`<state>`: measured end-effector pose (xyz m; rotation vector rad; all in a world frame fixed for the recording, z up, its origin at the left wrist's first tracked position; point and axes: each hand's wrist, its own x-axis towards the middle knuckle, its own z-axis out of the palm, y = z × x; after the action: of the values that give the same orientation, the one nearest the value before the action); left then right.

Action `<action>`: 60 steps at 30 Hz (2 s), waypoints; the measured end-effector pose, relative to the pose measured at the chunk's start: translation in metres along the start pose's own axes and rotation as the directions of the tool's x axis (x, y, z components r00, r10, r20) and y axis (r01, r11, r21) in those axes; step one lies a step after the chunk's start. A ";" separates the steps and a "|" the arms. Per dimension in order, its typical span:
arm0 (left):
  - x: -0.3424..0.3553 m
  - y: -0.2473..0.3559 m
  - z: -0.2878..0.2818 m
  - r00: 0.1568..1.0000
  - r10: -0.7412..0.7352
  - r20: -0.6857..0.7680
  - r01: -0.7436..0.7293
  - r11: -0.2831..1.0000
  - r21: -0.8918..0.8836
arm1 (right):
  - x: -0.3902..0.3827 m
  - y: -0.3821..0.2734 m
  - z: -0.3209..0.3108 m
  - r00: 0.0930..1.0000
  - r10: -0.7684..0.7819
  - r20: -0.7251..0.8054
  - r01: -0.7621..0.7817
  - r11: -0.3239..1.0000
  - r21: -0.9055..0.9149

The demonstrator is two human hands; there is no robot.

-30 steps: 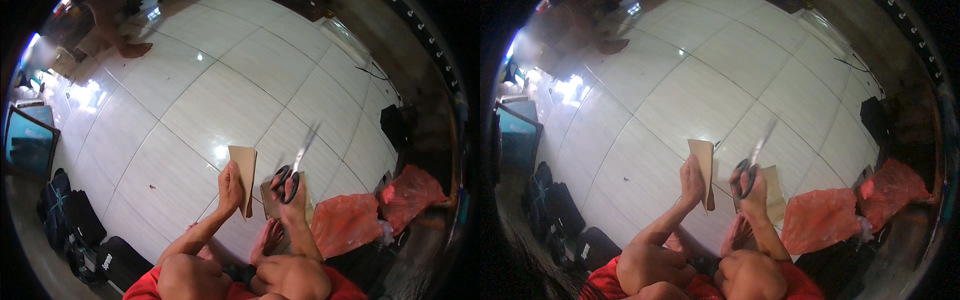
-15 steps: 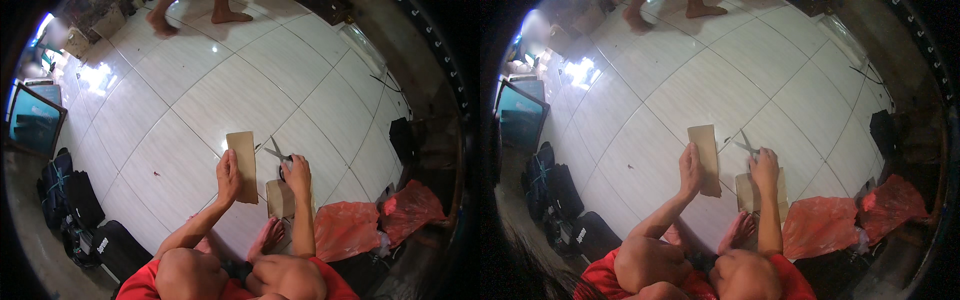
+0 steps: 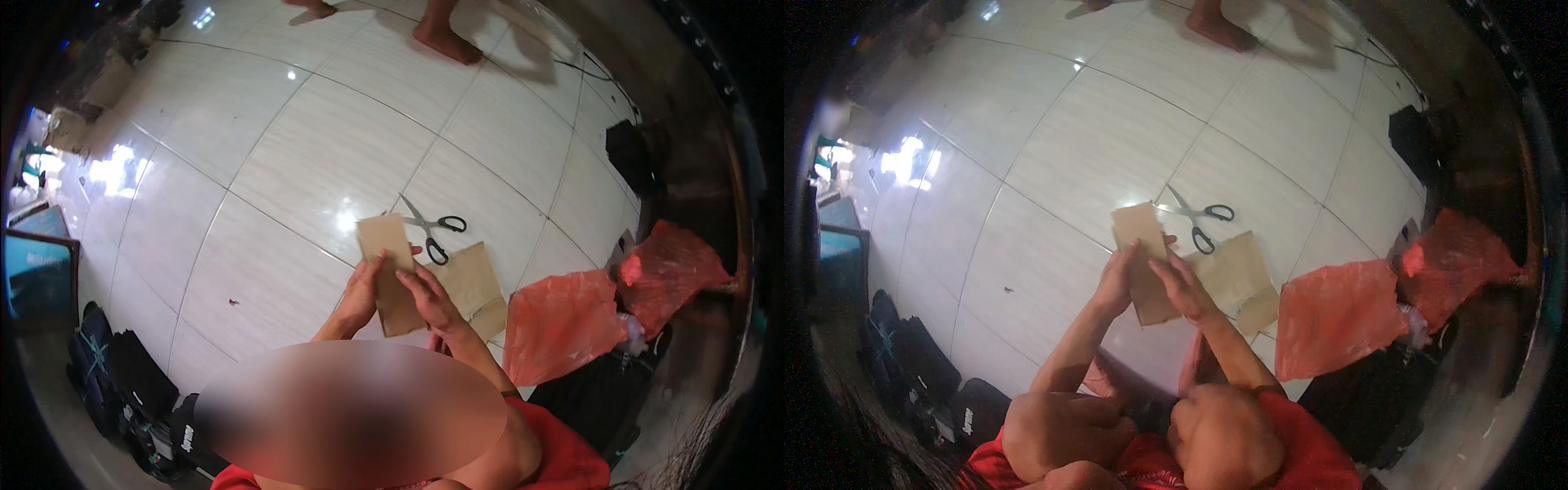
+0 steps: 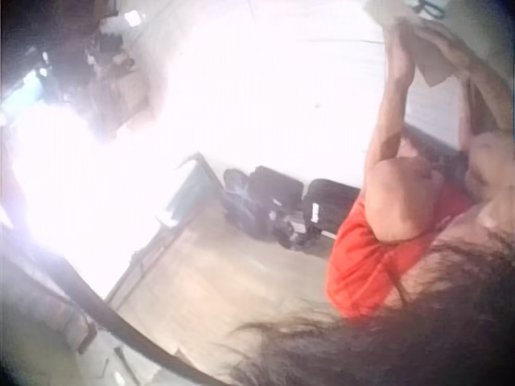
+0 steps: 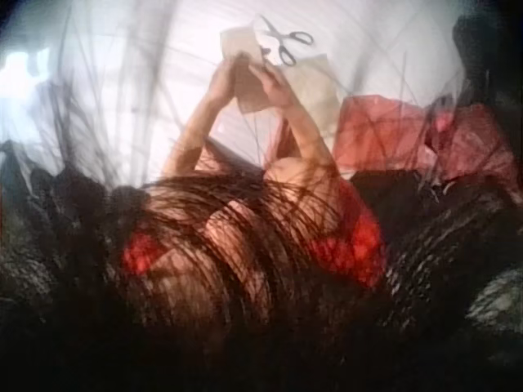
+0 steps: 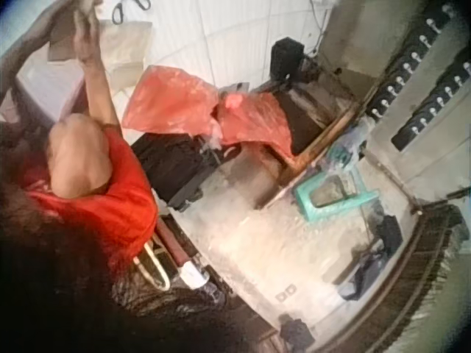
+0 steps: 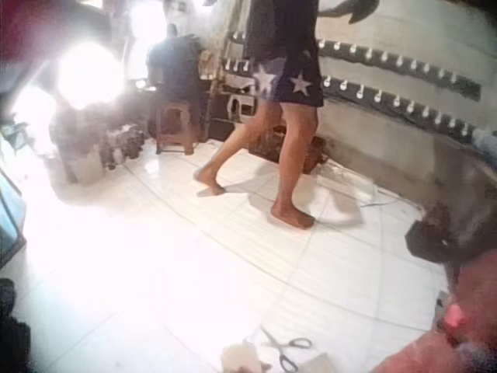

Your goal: The person uses scissors to cut a rectangular piece of brown paper while sitting on the floor.

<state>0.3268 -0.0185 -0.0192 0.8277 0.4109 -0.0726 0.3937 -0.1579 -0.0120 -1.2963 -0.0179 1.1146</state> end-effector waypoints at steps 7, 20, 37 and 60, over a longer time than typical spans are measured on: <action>0.001 -0.027 -0.033 0.992 -0.117 0.047 0.125 0.942 -0.311 | 0.001 0.061 -0.006 0.979 -0.202 0.014 0.193 0.907 -0.375; 0.017 -0.075 -0.035 0.976 0.110 -0.190 0.042 0.755 0.654 | -0.042 -0.007 -0.240 0.512 -0.342 -0.788 0.347 0.922 -0.174; 0.036 -0.124 -0.015 0.955 0.289 0.065 -0.159 0.316 0.935 | 0.001 0.059 -0.175 0.743 -0.577 -0.339 -0.174 0.323 -0.930; 0.038 -0.121 -0.019 0.975 0.206 -0.085 -0.138 0.858 0.494 | -0.049 0.062 -0.205 0.891 -0.156 -0.427 0.000 0.940 -0.341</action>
<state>0.3290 -0.0826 -0.1300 1.3731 0.4511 0.0517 0.4469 -0.3510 -0.1028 -1.8226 0.0882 0.7356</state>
